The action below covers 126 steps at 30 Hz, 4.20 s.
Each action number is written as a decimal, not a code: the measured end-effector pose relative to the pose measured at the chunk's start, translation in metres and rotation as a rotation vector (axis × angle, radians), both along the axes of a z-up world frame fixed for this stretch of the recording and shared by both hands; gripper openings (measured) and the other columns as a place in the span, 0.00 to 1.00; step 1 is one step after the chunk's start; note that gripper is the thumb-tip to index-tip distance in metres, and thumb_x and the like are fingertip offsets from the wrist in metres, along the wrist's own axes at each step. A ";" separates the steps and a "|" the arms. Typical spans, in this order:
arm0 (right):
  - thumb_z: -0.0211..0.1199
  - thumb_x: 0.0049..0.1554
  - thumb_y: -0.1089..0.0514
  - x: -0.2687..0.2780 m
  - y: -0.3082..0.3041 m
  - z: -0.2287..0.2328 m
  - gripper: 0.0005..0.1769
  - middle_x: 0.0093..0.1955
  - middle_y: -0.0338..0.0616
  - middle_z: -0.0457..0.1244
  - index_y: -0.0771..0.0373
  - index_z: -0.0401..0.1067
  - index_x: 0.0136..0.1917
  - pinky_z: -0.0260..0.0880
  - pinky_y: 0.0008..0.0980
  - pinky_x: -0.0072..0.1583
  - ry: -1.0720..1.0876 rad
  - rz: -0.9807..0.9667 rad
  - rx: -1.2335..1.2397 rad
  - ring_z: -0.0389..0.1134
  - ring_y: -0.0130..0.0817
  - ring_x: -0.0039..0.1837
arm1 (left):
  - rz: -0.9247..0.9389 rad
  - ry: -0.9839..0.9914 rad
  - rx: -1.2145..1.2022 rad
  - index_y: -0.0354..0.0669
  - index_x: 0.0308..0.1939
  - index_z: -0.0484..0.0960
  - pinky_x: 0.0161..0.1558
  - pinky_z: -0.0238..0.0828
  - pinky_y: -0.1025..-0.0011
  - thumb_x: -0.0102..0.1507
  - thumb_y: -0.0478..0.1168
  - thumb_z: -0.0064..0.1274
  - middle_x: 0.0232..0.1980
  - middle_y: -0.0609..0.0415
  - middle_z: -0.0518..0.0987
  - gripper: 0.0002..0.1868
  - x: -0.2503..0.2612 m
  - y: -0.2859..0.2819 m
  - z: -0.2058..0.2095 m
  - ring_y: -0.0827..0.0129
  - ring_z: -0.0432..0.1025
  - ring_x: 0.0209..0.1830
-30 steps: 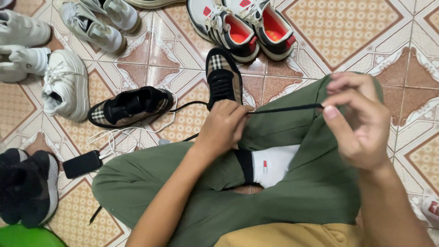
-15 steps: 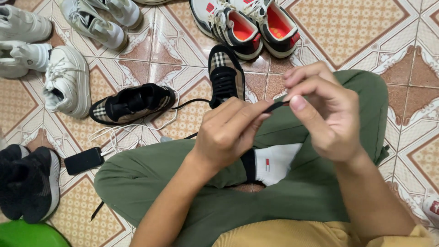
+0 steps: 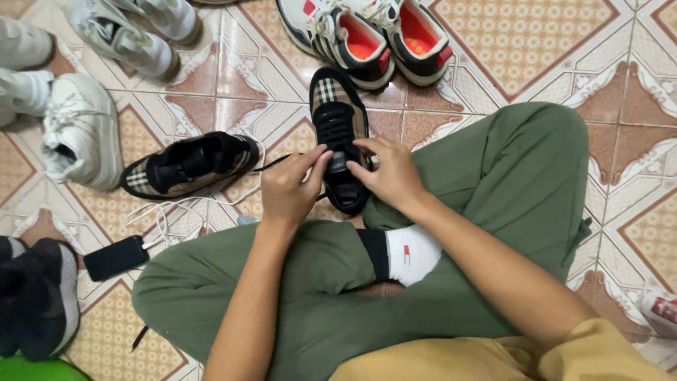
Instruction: The person is sitting on the floor, threading laces through the eyelets of a black shoe and tying them.
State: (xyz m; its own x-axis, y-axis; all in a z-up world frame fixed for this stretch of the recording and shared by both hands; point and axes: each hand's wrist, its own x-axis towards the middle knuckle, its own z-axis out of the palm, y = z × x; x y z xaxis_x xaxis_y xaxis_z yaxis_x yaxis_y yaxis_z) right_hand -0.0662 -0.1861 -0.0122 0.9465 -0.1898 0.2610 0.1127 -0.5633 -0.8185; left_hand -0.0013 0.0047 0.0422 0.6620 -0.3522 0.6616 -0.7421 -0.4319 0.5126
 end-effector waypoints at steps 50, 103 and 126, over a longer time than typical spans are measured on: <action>0.69 0.57 0.67 0.013 -0.021 -0.012 0.13 0.45 0.53 0.72 0.65 0.80 0.57 0.78 0.34 0.52 0.343 0.066 0.261 0.75 0.34 0.50 | 0.002 -0.248 0.280 0.53 0.30 0.77 0.19 0.63 0.83 0.71 0.42 0.51 0.20 0.65 0.59 0.14 0.009 -0.022 -0.061 0.76 0.62 0.14; 0.64 0.65 0.70 -0.007 -0.103 -0.016 0.02 0.43 0.56 0.68 0.68 0.77 0.49 0.73 0.44 0.49 0.095 -0.138 -0.087 0.73 0.51 0.48 | 0.182 -0.364 0.351 0.44 0.35 0.88 0.61 0.56 0.53 0.66 0.33 0.61 0.31 0.57 0.74 0.05 -0.002 -0.031 -0.049 0.66 0.70 0.36; 0.66 0.66 0.67 -0.041 -0.189 0.027 0.04 0.46 0.51 0.70 0.72 0.79 0.52 0.68 0.36 0.43 0.210 -0.397 -0.390 0.66 0.38 0.37 | -0.134 0.103 0.444 0.45 0.36 0.89 0.58 0.58 0.59 0.55 0.40 0.63 0.51 0.56 0.78 0.07 0.007 -0.010 -0.040 0.56 0.65 0.54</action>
State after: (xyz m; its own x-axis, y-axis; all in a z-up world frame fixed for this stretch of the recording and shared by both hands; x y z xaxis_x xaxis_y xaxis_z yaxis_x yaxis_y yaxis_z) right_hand -0.1075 -0.3752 0.0153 0.8617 -0.4673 0.1976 -0.3095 -0.7928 -0.5250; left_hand 0.0058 -0.0057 0.0025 0.6456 -0.6732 0.3606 -0.7613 -0.5298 0.3738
